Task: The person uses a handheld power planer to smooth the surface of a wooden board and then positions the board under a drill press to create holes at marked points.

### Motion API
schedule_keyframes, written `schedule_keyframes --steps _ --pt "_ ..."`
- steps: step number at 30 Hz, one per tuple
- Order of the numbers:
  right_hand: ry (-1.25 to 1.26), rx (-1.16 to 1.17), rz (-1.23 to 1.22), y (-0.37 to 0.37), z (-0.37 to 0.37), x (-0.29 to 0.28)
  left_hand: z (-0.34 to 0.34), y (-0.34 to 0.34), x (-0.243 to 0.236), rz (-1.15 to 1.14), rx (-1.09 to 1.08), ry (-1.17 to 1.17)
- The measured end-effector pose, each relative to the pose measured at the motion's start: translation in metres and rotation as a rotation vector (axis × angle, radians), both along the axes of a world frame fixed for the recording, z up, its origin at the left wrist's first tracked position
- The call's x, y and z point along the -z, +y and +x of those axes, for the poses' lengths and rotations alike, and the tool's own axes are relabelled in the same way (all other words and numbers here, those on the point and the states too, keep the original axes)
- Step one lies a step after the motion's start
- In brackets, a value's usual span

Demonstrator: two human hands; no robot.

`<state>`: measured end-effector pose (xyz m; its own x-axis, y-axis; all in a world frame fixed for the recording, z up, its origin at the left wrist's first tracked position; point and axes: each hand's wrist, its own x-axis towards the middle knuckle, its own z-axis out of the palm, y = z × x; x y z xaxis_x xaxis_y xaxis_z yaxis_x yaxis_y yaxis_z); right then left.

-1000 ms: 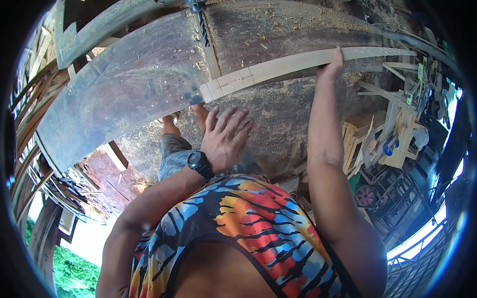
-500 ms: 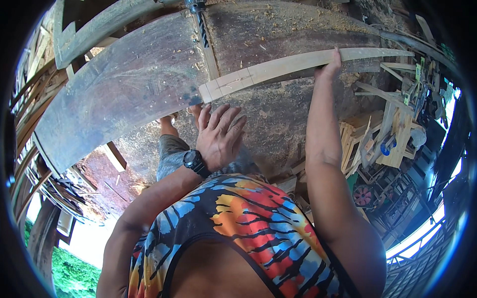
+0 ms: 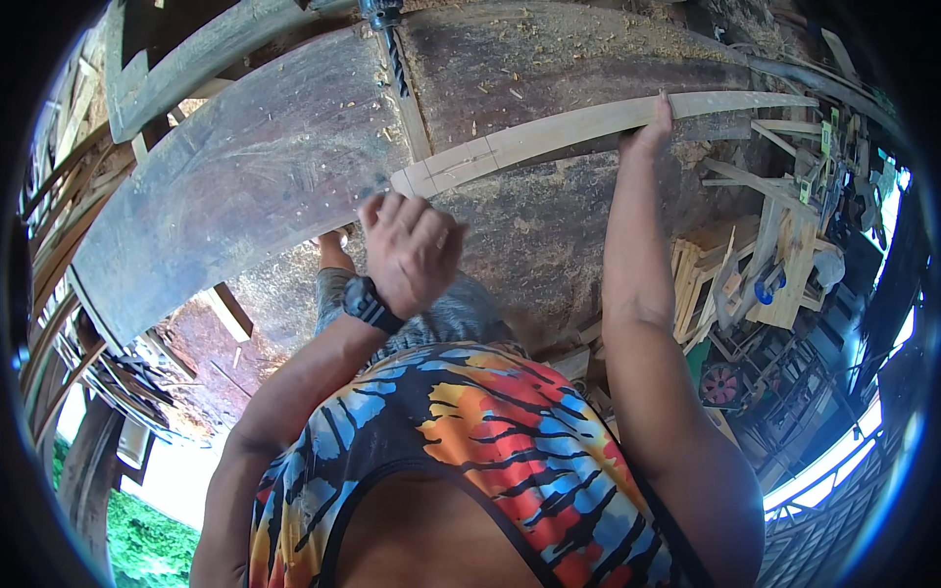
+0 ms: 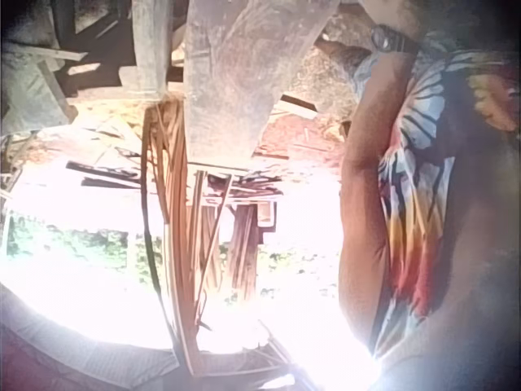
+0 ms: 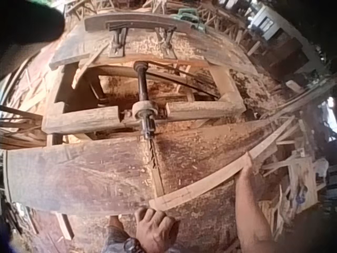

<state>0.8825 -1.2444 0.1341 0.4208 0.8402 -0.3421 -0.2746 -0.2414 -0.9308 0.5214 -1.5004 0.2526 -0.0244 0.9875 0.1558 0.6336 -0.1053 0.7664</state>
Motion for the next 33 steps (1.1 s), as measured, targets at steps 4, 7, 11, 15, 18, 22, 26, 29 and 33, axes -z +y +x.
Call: schedule_keyframes --steps 4,7,11,15,18,22,26,29,33 --pt "0.01 -0.011 0.016 -0.003 -0.006 -0.004 -0.016 0.035 0.006 -0.038 -0.146 0.037" --pt "-0.005 -0.007 0.021 -0.003 -0.007 -0.005 -0.023 0.046 0.012 -0.148 -0.119 0.064" --pt "-0.032 0.002 0.019 -0.002 -0.002 -0.003 -0.022 0.05 0.013 -0.145 -0.03 0.007" --pt "-0.019 0.006 0.025 -0.004 -0.003 -0.003 -0.018 0.046 0.016 -0.125 -0.029 0.0" --pt "-0.018 0.015 0.018 -0.004 -0.002 -0.003 -0.014 0.047 0.02 -0.138 -0.069 -0.003" --pt "0.007 0.022 0.023 -0.005 -0.008 -0.003 -0.017 0.05 0.024 -0.093 -0.006 0.04" --pt "0.01 0.05 0.026 -0.003 -0.006 0.0 -0.03 0.038 0.026 -0.167 -0.088 0.068" --pt "0.011 0.095 0.026 -0.004 -0.005 0.002 -0.048 0.022 0.031 -0.329 -0.162 0.176" --pt "0.08 0.094 0.091 0.005 0.025 0.019 -0.048 0.025 0.023 -0.194 0.017 0.035"
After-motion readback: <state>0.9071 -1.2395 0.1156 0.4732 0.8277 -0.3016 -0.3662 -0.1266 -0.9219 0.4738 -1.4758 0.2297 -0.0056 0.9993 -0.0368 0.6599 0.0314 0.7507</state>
